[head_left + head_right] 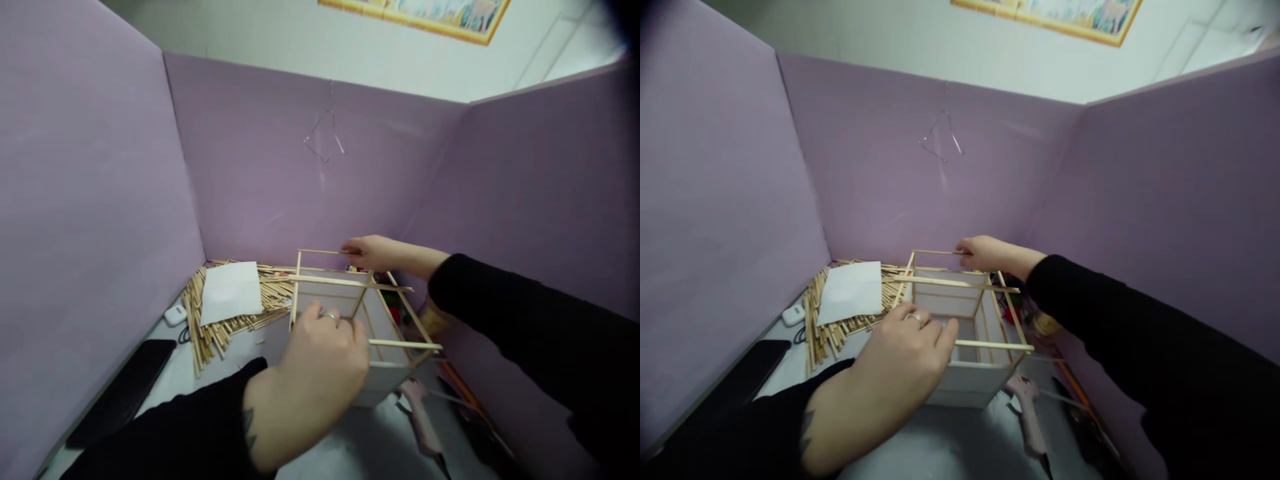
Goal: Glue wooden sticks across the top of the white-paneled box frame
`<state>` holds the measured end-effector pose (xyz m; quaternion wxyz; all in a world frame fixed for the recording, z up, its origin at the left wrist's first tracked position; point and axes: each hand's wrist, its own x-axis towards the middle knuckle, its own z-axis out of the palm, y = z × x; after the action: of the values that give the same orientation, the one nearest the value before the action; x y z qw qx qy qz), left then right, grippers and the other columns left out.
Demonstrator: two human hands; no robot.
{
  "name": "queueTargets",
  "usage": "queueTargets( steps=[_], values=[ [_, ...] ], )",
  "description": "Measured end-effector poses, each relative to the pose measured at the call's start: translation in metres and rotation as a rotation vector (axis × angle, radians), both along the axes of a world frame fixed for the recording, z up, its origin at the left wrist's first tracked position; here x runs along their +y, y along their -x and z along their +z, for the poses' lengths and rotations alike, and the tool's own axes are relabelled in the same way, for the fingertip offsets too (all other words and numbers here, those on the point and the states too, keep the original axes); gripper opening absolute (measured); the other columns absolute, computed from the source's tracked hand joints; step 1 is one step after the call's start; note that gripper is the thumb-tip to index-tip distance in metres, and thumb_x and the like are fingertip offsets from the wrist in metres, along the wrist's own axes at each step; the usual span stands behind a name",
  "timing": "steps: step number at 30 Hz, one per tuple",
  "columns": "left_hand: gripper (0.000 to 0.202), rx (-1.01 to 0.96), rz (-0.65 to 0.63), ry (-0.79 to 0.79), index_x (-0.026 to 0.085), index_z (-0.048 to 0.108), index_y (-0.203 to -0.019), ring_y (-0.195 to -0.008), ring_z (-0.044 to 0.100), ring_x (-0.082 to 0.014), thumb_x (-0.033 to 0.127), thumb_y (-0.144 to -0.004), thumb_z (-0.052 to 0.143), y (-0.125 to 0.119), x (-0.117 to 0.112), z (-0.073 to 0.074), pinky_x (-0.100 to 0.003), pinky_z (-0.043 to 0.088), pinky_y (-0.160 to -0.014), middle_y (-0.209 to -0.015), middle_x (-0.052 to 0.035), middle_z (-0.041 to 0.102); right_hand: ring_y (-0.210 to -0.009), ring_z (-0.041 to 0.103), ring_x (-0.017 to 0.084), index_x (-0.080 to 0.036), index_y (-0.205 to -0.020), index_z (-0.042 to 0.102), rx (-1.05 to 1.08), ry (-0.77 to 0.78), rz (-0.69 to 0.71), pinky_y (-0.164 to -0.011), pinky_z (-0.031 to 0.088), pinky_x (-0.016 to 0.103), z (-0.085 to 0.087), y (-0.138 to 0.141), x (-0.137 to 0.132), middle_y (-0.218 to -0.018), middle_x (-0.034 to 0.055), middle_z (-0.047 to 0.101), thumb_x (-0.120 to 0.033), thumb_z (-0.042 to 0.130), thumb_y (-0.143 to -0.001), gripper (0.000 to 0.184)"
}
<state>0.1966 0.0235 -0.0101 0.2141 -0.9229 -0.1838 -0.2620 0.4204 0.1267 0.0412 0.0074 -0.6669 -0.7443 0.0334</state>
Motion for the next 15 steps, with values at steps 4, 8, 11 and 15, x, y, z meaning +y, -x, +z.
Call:
queueTargets(
  steps=[4, 8, 11, 15],
  values=[
    [0.020, 0.030, -0.008, -0.055, 0.017, 0.058, -0.064, -0.053, 0.058, -0.0186, 0.007, -0.081, 0.062, 0.009, 0.011, 0.004, -0.034, 0.048, -0.059, -0.057, -0.0016, 0.062, -0.076, 0.068, 0.016, -0.017, -0.107, 0.074, 0.026, 0.020, 0.005, -0.065, 0.048, 0.023, -0.002, 0.010, 0.018, -0.090, 0.0067, 0.078, -0.020, 0.059, -0.087, 0.025],
    [0.016, 0.016, 0.054, -0.049, 0.018, 0.062, -0.071, -0.064, 0.061, -0.0194, 0.007, -0.083, 0.061, 0.058, 0.033, 0.048, -0.034, 0.047, -0.067, -0.066, -0.0021, 0.065, -0.053, 0.057, 0.013, -0.015, -0.103, 0.070, 0.276, 0.050, -0.098, -0.050, 0.042, 0.023, 0.031, -0.007, 0.001, -0.061, 0.0007, 0.066, -0.020, 0.058, -0.086, 0.021],
    [0.009, -0.036, 0.058, 0.032, 0.019, 0.071, -0.083, -0.090, 0.063, -0.0233, 0.017, -0.088, 0.063, 0.086, 0.067, 0.079, -0.036, 0.048, -0.082, -0.090, -0.0048, 0.071, -0.049, 0.055, 0.013, -0.020, -0.117, 0.061, 0.737, 0.124, -0.174, -0.047, 0.040, 0.023, 0.058, -0.021, -0.031, -0.057, -0.0036, 0.060, -0.015, 0.066, -0.077, 0.041],
    [0.039, -0.388, 0.215, 0.196, 0.017, 0.070, -0.113, -0.106, 0.059, -0.0270, 0.031, -0.078, 0.079, 0.093, 0.120, 0.089, -0.041, 0.046, -0.095, -0.114, -0.0105, 0.063, -0.048, 0.052, 0.010, -0.023, -0.100, 0.061, 1.119, 0.143, -0.165, -0.046, 0.040, 0.021, 0.068, -0.022, -0.071, -0.062, -0.0037, 0.060, -0.016, 0.068, -0.073, 0.029]
  ],
)
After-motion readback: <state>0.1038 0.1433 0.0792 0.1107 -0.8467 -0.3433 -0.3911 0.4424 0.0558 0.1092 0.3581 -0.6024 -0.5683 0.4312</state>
